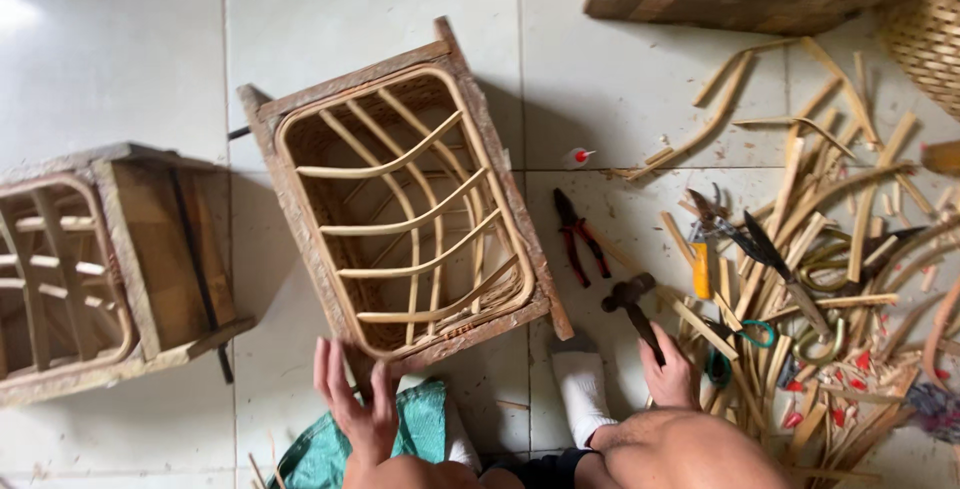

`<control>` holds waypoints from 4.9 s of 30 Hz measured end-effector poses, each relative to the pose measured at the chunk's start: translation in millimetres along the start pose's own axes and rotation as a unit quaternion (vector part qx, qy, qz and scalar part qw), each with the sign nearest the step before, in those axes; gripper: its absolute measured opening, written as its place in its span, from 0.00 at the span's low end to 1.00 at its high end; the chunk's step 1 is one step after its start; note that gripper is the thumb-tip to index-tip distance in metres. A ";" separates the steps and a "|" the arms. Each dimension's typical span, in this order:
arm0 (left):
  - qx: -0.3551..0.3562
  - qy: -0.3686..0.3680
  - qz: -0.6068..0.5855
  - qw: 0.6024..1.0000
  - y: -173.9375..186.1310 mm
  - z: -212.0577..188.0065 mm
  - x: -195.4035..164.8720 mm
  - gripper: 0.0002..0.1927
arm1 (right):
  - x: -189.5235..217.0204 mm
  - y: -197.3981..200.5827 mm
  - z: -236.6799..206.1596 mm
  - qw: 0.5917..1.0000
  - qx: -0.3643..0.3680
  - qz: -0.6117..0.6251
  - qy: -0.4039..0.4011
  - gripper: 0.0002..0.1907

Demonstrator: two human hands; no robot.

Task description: The person assembles a rectangular basket frame by inserting curved bamboo strips into a wooden mold. They apply glue to the joints, use a hammer to tap the strips into place, and use pliers to adjust and secure the frame.

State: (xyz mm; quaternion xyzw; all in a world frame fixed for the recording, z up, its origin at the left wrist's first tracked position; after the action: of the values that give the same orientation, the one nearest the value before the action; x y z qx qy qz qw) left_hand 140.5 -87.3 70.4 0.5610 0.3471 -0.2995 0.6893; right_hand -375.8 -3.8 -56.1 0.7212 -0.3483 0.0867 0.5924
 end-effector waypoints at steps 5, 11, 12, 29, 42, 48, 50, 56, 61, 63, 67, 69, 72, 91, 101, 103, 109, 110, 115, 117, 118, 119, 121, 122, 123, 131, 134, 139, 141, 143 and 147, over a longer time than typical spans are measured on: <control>0.040 0.318 -0.375 0.870 -32.8 -11.2 95.5 0.30 | -18.4 -25.9 -8.3 0.999 -0.026 -0.004 -0.023 0.22; 0.048 0.358 -0.407 0.839 -30.6 -18.5 139.1 0.24 | 78.2 18.0 68.3 0.989 -0.025 -0.005 0.146 0.22; 0.052 0.363 -0.396 0.842 -27.8 -19.9 141.8 0.24 | 98.8 24.4 91.2 0.986 -0.031 0.011 0.161 0.23; 0.107 0.322 -0.300 0.892 -20.0 161.3 136.4 0.32 | 235.5 -12.0 264.7 0.982 0.011 0.044 0.181 0.19; 0.097 0.264 -0.360 0.890 -11.0 207.1 115.4 0.27 | 325.6 -18.8 216.6 0.904 0.313 0.231 0.176 0.19; 0.084 0.283 -0.384 0.875 -10.7 202.6 113.7 0.29 | 326.1 -38.4 231.5 0.902 0.325 0.259 0.113 0.24; 0.083 0.286 -0.379 0.876 -10.9 202.5 115.9 0.30 | 326.7 -39.1 234.6 0.906 0.322 0.251 0.108 0.26; 0.086 0.285 -0.374 0.878 -11.3 201.4 120.8 0.30 | 326.6 -39.5 241.7 0.912 0.313 0.251 0.088 0.27; 0.086 0.279 -0.389 0.874 -12.5 201.1 122.9 0.30 | 320.3 -41.5 239.8 0.917 0.304 0.246 0.086 0.28; 0.085 0.283 -0.392 0.871 -13.3 200.5 124.7 0.30 | 318.8 -40.6 235.6 0.917 0.300 0.243 0.100 0.27; 0.087 0.299 -0.385 0.869 -14.3 198.4 127.7 0.30 | 325.5 -36.4 235.8 0.916 0.291 0.231 0.152 0.27; 0.087 0.292 -0.387 0.870 -13.9 197.9 126.1 0.30 | 335.1 -33.9 243.9 0.914 0.281 0.222 0.189 0.28; 0.085 0.298 -0.382 0.871 -14.0 197.3 125.9 0.30 | 342.6 -38.9 263.8 0.904 0.292 0.256 0.181 0.29; 0.095 0.314 -0.362 0.873 -13.7 196.6 130.4 0.31 | 279.0 -30.5 169.5 0.902 0.314 0.277 0.101 0.26; 0.096 0.311 -0.375 0.868 -14.4 196.9 127.4 0.30 | 268.4 -38.8 171.2 0.925 0.278 0.239 0.098 0.24; 0.098 0.306 -0.378 0.868 -14.3 197.0 126.7 0.31 | 263.4 -36.6 157.9 0.936 0.258 0.212 0.110 0.23; 0.101 0.314 -0.340 0.881 -11.3 192.9 128.7 0.30 | 231.6 -13.3 114.5 0.910 0.245 0.311 0.120 0.23; 0.100 0.310 -0.338 0.883 -11.2 191.6 128.5 0.30 | 219.8 -0.8 122.2 0.932 0.198 0.282 0.111 0.22; 0.099 0.306 -0.320 0.891 -11.2 184.0 132.5 0.27 | 175.2 29.0 209.3 0.985 0.059 0.149 0.058 0.22; 0.099 0.271 -0.344 0.893 -13.3 184.6 130.4 0.26 | 171.1 30.0 231.1 0.993 0.012 0.093 0.068 0.21; 0.098 0.255 -0.356 0.894 -13.6 184.8 129.3 0.26 | 171.2 29.3 238.3 0.995 -0.010 0.066 0.074 0.20; 0.096 0.244 -0.359 0.896 -13.7 184.7 129.1 0.25 | 171.5 27.0 243.5 0.995 -0.011 0.074 0.061 0.19; 0.094 0.224 -0.368 0.898 -14.5 183.1 127.4 0.24 | 163.6 21.8 242.4 0.995 -0.014 0.090 0.032 0.17; 0.097 0.234 -0.366 0.895 -15.7 179.2 128.6 0.25 | 158.0 19.2 236.1 0.994 -0.016 0.098 0.046 0.23; 0.102 0.244 -0.364 0.893 -16.6 174.7 129.4 0.26 | 153.6 19.9 222.8 0.993 -0.019 0.105 0.057 0.28; 0.116 0.210 -0.399 0.885 -22.4 169.1 125.0 0.27 | 51.9 -8.5 34.7 0.985 0.050 -0.166 0.018 0.32; 0.135 0.198 -0.423 0.874 -24.2 174.6 121.5 0.31 | 4.4 -36.8 24.8 0.982 0.108 -0.145 -0.047 0.26; 0.122 0.204 -0.417 0.877 -21.9 173.2 118.2 0.33 | 26.7 0.4 44.3 0.996 0.069 0.058 -0.018 0.13; 0.112 0.208 -0.410 0.881 -22.9 169.7 118.5 0.32 | 73.9 25.3 54.2 0.990 0.127 0.058 0.000 0.11; 0.096 0.201 -0.405 0.887 -23.4 166.3 118.2 0.32 | 159.0 47.0 78.2 0.975 0.182 0.042 0.117 0.11; 0.072 0.205 -0.390 0.895 -25.4 147.5 114.7 0.31 | 362.0 9.8 115.5 0.890 0.295 -0.010 0.348 0.12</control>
State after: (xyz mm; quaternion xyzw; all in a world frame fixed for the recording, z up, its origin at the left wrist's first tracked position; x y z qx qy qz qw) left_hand 207.7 -239.6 -18.4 0.4777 0.6492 -0.4472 0.3879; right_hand -146.3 -254.8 113.6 0.7899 -0.0709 0.4246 0.4367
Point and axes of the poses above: each hand's wrist, its own z-axis towards the middle knuckle, its own y-axis out of the back of the hand, x = y × z, the point moved 9 cm from there along z, towards the middle knuckle, and after that the axes turned 13 degrees about x, right-handed, at the moved point
